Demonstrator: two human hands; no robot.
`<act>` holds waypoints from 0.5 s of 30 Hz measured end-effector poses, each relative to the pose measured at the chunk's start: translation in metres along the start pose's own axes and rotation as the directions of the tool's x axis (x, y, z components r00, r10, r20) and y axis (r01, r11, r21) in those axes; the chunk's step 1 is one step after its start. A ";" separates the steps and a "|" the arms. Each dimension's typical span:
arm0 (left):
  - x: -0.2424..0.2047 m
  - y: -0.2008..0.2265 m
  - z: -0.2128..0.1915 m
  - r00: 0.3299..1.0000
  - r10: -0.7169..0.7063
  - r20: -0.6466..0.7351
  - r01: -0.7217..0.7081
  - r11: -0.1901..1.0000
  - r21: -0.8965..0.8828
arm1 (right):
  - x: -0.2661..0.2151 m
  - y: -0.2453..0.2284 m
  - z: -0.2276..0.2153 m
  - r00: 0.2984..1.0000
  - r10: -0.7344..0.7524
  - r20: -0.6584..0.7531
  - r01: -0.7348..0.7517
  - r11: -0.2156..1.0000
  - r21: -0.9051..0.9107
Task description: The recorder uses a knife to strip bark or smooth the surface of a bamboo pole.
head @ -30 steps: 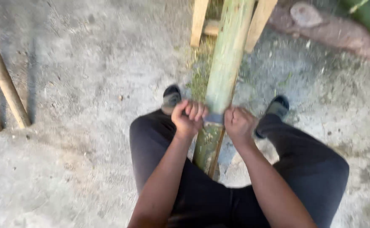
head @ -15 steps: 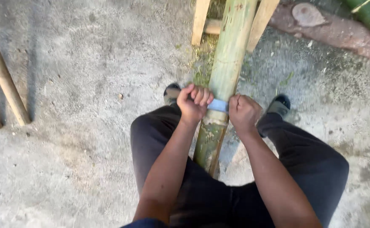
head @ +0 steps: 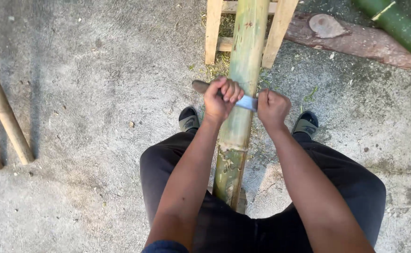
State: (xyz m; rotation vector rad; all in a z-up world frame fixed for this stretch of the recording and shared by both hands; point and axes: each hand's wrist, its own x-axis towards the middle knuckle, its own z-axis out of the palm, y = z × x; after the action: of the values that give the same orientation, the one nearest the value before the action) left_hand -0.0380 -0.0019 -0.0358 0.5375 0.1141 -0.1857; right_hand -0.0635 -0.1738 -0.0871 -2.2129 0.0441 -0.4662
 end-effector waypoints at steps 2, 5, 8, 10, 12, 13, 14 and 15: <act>0.018 0.000 0.006 0.999 0.000 0.036 -0.001 1.000 0.028 | 0.015 0.009 0.014 0.999 0.048 -0.013 -0.047 0.998 0.053; 0.043 0.007 0.018 0.995 0.018 0.094 -0.027 0.994 0.103 | 0.045 0.013 0.032 0.994 0.105 -0.022 -0.099 0.976 0.195; 0.049 0.013 0.031 0.994 0.033 0.106 -0.054 0.978 0.202 | 0.054 0.021 0.048 0.992 0.128 -0.017 -0.114 0.929 0.352; 0.048 0.013 0.037 0.994 0.038 0.105 -0.064 0.966 0.250 | 0.050 0.023 0.050 0.991 0.131 -0.020 -0.110 0.901 0.419; 0.042 0.013 0.038 0.989 0.064 0.133 -0.100 0.951 0.291 | 0.044 0.017 0.045 0.993 0.111 -0.028 -0.088 0.895 0.438; 0.037 0.013 0.038 0.989 0.063 0.135 -0.101 0.950 0.294 | 0.043 0.011 0.042 0.993 0.112 -0.031 -0.087 0.893 0.441; 0.032 0.012 0.037 0.986 0.096 0.140 -0.132 0.953 0.274 | 0.043 0.006 0.038 0.995 0.093 -0.033 -0.071 0.906 0.417; 0.027 0.012 0.036 0.981 0.129 0.144 -0.163 0.954 0.253 | 0.042 0.002 0.034 0.997 0.075 -0.035 -0.055 0.918 0.392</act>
State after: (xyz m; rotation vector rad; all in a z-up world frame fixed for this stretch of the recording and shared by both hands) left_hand -0.0068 -0.0144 -0.0037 0.7957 -0.0752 -0.0897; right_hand -0.0122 -0.1575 -0.0943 -1.8007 0.0465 -0.4492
